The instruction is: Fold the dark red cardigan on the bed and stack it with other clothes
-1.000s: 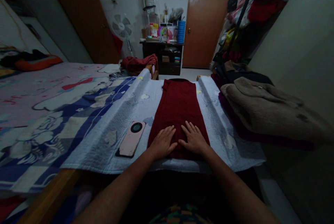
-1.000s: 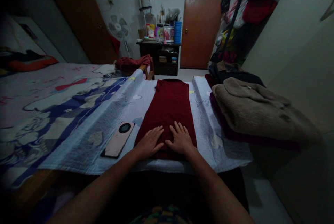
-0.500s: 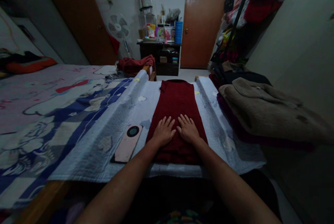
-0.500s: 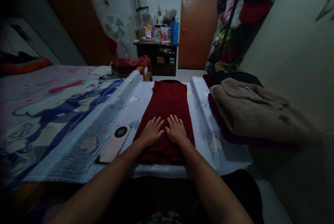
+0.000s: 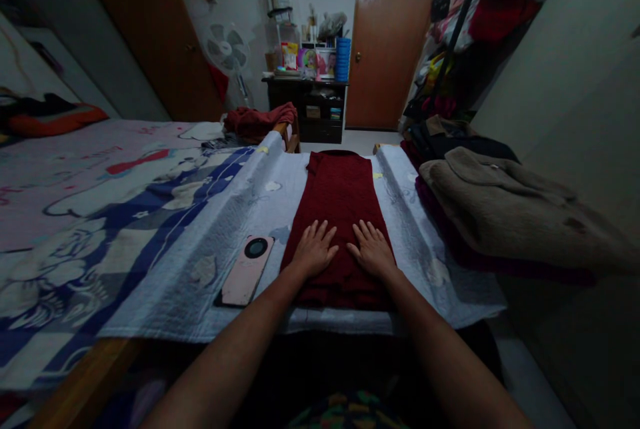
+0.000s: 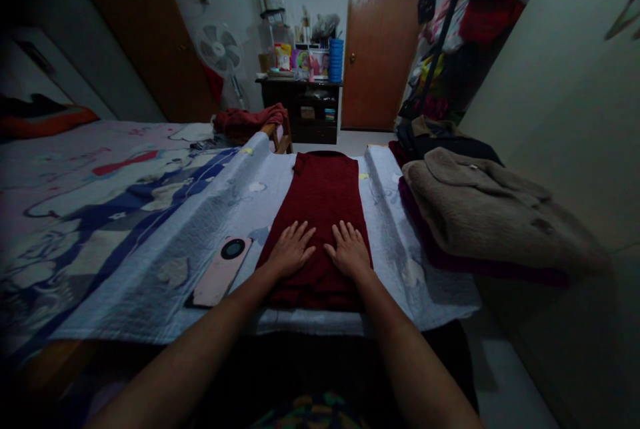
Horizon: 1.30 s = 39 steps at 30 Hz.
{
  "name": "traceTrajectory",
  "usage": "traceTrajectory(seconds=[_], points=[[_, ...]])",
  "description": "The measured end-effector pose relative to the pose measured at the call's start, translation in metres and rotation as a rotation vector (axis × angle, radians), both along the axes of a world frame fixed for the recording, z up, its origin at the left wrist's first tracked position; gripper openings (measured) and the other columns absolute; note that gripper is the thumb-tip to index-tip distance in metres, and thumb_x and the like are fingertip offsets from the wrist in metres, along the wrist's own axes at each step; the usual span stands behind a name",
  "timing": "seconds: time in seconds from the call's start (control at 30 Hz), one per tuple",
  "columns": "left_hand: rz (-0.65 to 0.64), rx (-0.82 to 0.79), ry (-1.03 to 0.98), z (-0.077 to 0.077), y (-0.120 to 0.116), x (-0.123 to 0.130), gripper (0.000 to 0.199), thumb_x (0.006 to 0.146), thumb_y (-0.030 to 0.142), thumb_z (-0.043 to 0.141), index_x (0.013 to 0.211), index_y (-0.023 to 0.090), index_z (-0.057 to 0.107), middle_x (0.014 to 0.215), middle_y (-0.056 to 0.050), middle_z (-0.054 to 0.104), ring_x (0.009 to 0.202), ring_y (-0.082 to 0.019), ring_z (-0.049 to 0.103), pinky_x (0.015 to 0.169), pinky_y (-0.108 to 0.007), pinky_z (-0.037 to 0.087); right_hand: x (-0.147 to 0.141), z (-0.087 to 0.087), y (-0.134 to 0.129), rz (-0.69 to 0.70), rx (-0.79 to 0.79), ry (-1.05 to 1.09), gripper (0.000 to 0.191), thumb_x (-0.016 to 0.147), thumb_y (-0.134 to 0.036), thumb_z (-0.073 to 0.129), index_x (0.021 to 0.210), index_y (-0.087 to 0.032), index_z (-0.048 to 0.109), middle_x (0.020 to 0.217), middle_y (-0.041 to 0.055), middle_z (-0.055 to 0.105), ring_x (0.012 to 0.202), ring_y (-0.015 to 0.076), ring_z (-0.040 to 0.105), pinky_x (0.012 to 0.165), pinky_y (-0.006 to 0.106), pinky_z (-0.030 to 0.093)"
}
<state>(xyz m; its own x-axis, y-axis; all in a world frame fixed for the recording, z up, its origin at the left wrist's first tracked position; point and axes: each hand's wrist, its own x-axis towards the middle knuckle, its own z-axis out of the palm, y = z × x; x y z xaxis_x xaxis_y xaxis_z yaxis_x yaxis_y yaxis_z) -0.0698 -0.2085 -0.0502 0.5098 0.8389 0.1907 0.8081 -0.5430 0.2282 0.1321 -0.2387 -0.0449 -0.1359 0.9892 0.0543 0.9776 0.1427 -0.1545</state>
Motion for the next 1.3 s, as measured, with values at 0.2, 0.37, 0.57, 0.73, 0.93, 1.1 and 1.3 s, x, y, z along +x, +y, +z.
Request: traceTrajectory(seconds=[0.2,0.37,0.57,0.73,0.93,1.1,1.3], points=[[-0.169,-0.135,-0.106,0.011,-0.012,-0.008,0.043,0.092,0.03,0.05,0.134,0.024,0.052,0.152,-0.008,0.037,0.14,-0.024,0.032,0.115,-0.046,0.026,0.012,-0.001,-0.028,0.051,-0.043,-0.002,0.067,0.096,-0.054,0.034,0.15,-0.014,0.031,0.158,0.0097,0.022,0.147,0.0271,0.013,0.117,0.044,0.017],[-0.295,-0.184,-0.236,0.023,-0.038,-0.018,0.029,0.088,0.021,0.054,0.115,0.024,0.066,0.133,-0.007,0.055,0.124,-0.021,0.048,0.107,-0.038,0.038,0.013,0.003,-0.054,0.09,-0.057,0.04,0.066,0.096,-0.053,0.035,0.149,-0.015,0.031,0.158,0.0084,0.023,0.147,0.0272,0.011,0.117,0.046,0.018],[-0.389,-0.242,-0.233,0.033,-0.054,-0.024,0.027,0.087,0.013,0.052,0.105,0.023,0.07,0.112,-0.005,0.061,0.105,-0.018,0.055,0.096,-0.032,0.042,0.015,0.006,-0.077,0.132,-0.076,0.111,0.062,0.095,-0.047,0.038,0.148,-0.014,0.035,0.157,0.0082,0.027,0.146,0.0289,0.014,0.117,0.048,0.019],[-0.434,-0.284,-0.203,0.037,-0.06,-0.03,0.027,0.09,0.027,0.054,0.114,0.024,0.067,0.125,-0.006,0.057,0.116,-0.02,0.052,0.103,-0.036,0.037,0.006,0.013,-0.085,0.18,-0.002,0.294,0.058,0.095,-0.04,0.043,0.146,-0.014,0.035,0.152,0.0139,0.036,0.143,0.0269,0.027,0.114,0.047,0.029],[-0.453,-0.348,-0.144,0.039,-0.063,-0.036,0.062,0.067,0.045,0.079,0.123,0.024,0.06,0.136,-0.008,0.05,0.124,-0.027,0.047,0.104,-0.04,0.038,-0.014,0.026,-0.089,0.286,0.014,0.351,0.044,0.084,-0.035,0.063,0.124,-0.019,0.058,0.131,0.0109,0.054,0.121,0.025,0.048,0.105,0.043,0.039],[-0.431,-0.331,-0.06,0.039,-0.063,-0.035,0.078,0.059,0.038,0.084,0.129,0.023,0.054,0.14,-0.009,0.048,0.126,-0.029,0.045,0.106,-0.042,0.037,-0.008,0.027,-0.092,0.346,-0.076,0.317,0.072,0.069,-0.041,0.078,0.133,-0.02,0.051,0.139,0.0113,0.047,0.126,0.0276,0.042,0.106,0.043,0.036],[-0.37,-0.27,-0.063,0.043,-0.072,-0.031,0.063,0.065,0.026,0.075,0.124,0.02,0.054,0.131,-0.008,0.057,0.121,-0.026,0.051,0.103,-0.036,0.041,-0.007,0.024,-0.092,0.33,-0.063,0.315,0.07,0.068,-0.031,0.076,0.133,-0.019,0.051,0.139,0.0101,0.048,0.124,0.0261,0.043,0.104,0.042,0.036]])
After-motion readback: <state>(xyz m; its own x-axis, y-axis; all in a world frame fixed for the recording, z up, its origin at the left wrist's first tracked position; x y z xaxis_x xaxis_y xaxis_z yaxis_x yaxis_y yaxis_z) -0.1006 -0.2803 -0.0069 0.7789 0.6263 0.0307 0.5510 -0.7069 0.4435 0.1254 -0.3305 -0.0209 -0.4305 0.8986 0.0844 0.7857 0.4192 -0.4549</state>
